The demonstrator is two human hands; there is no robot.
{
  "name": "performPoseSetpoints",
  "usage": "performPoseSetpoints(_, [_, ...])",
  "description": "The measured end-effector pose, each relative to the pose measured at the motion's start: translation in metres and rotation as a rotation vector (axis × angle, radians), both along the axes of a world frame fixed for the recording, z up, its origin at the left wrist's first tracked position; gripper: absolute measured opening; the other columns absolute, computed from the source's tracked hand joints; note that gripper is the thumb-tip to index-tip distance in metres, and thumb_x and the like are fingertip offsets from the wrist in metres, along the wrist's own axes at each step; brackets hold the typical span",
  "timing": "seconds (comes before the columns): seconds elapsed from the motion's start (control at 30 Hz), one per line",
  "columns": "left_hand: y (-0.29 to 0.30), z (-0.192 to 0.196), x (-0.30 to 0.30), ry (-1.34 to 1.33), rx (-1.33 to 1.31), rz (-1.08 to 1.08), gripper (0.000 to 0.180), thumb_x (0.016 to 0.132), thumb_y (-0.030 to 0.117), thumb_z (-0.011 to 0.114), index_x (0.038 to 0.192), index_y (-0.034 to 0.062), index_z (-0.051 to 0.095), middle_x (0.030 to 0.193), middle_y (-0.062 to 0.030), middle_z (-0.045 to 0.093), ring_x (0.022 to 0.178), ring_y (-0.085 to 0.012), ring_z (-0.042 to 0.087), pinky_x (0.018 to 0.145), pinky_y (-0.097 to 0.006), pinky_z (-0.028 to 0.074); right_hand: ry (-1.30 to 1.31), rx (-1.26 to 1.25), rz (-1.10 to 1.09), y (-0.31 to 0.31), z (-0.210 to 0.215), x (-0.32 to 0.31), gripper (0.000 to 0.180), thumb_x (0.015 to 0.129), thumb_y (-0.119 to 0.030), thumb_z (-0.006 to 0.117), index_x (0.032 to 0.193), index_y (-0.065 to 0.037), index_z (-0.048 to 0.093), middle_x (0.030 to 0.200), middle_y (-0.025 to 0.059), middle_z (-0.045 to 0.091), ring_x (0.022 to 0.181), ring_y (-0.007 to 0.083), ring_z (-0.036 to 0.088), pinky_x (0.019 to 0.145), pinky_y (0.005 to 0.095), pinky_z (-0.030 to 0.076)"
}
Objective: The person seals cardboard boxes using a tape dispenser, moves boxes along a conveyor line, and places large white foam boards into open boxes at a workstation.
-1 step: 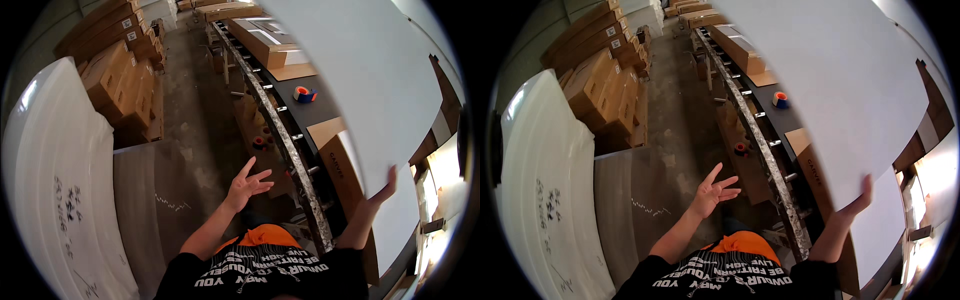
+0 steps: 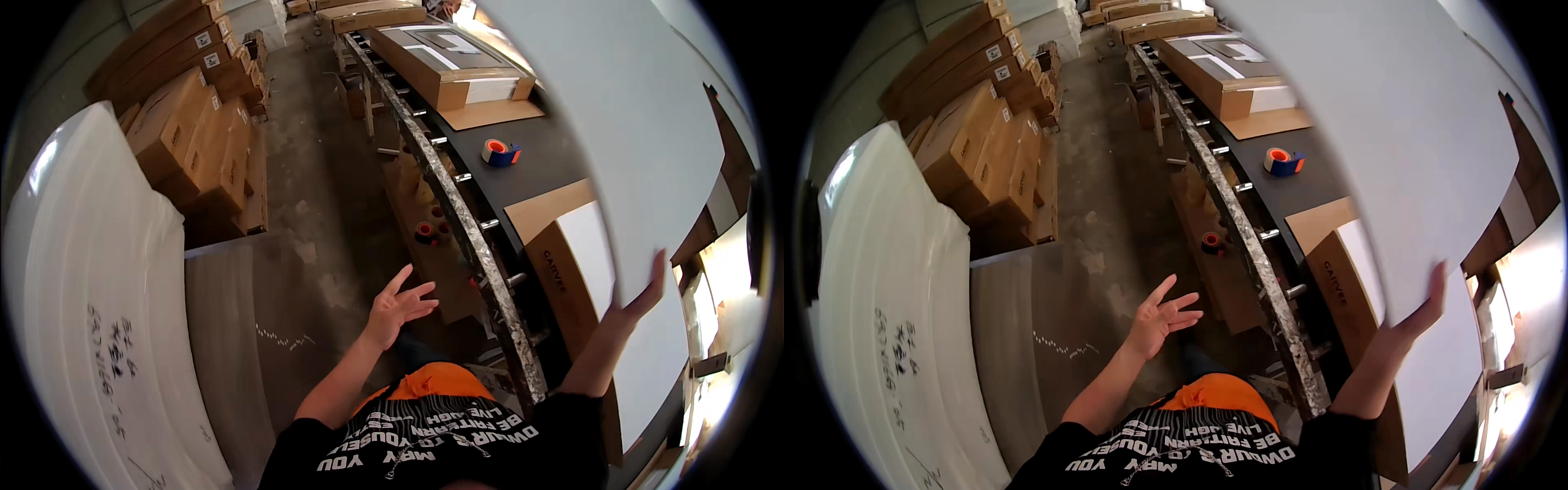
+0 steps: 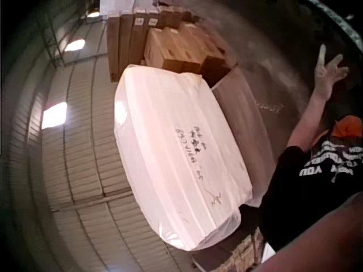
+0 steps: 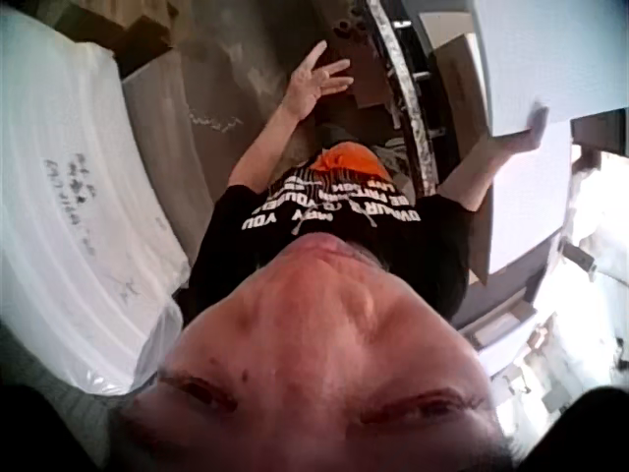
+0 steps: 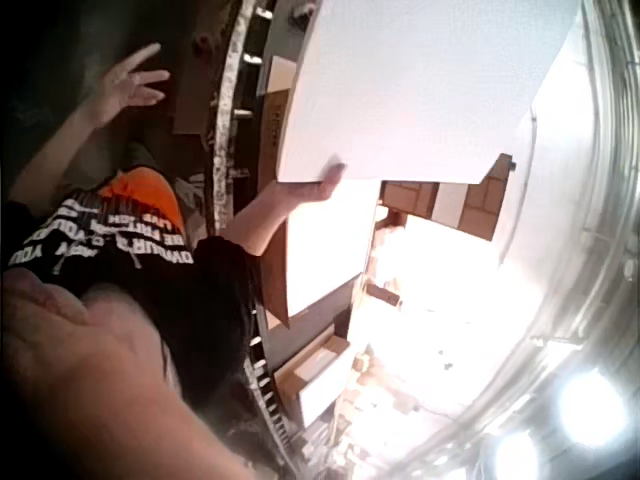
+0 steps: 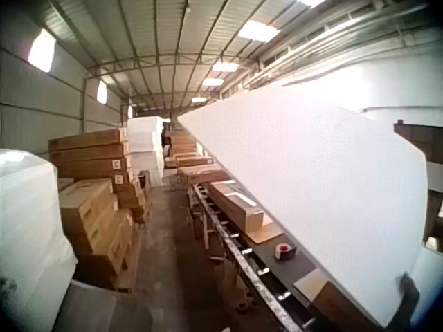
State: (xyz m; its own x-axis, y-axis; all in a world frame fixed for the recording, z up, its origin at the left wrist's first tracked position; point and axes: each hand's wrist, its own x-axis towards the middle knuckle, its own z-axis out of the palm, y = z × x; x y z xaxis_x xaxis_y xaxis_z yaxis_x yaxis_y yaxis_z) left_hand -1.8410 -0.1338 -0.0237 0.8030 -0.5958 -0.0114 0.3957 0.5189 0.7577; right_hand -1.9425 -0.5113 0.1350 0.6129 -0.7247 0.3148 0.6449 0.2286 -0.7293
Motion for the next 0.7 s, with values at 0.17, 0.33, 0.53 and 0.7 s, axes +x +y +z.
performPoseSetpoints(0.17, [0.046,-0.052,0.068,0.271,0.351,0.299,0.058,0.095,0.012,0.060,0.145,-0.0023,0.034,0.130,-0.0232,0.058,0.103,-0.0310,0.067,0.090,-0.036,0.055,-0.120,0.006,-0.125,-0.100,0.028,0.157,0.036,0.094,-0.013,0.060,0.123,0.008,0.054,0.116,0.0171,0.063,0.102,0.0283,0.064,0.086,0.0378,0.056])
performPoseSetpoints(0.33, [0.092,-0.055,0.156,0.392,0.551,0.504,0.055,0.094,0.013,0.061,0.141,-0.0043,0.038,0.126,-0.0217,0.060,0.099,-0.0302,0.068,0.086,-0.037,0.055,-0.104,0.197,-0.189,-0.073,0.018,0.316,0.040,0.094,-0.012,0.061,0.125,0.011,0.050,0.125,0.0176,0.058,0.115,0.0287,0.057,0.097,0.0400,0.050])
performPoseSetpoints(0.53, [0.139,-0.065,0.268,0.478,0.574,0.699,0.048,0.094,0.015,0.060,0.136,-0.0021,0.043,0.124,-0.0196,0.060,0.099,-0.0322,0.066,0.085,-0.040,0.056,-0.052,0.207,-0.272,-0.047,0.005,0.453,0.040,0.090,-0.009,0.066,0.120,0.013,0.050,0.117,0.0169,0.058,0.108,0.0290,0.059,0.094,0.0402,0.051])
performPoseSetpoints(0.7, [0.160,-0.101,0.378,0.624,0.540,0.725,0.044,0.096,0.015,0.058,0.134,-0.0025,0.045,0.124,-0.0188,0.060,0.100,-0.0325,0.066,0.086,-0.040,0.054,0.095,0.058,-0.343,-0.041,-0.018,0.564,0.037,0.089,-0.003,0.064,0.122,0.005,0.050,0.112,0.0140,0.060,0.105,0.0267,0.061,0.089,0.0395,0.053])
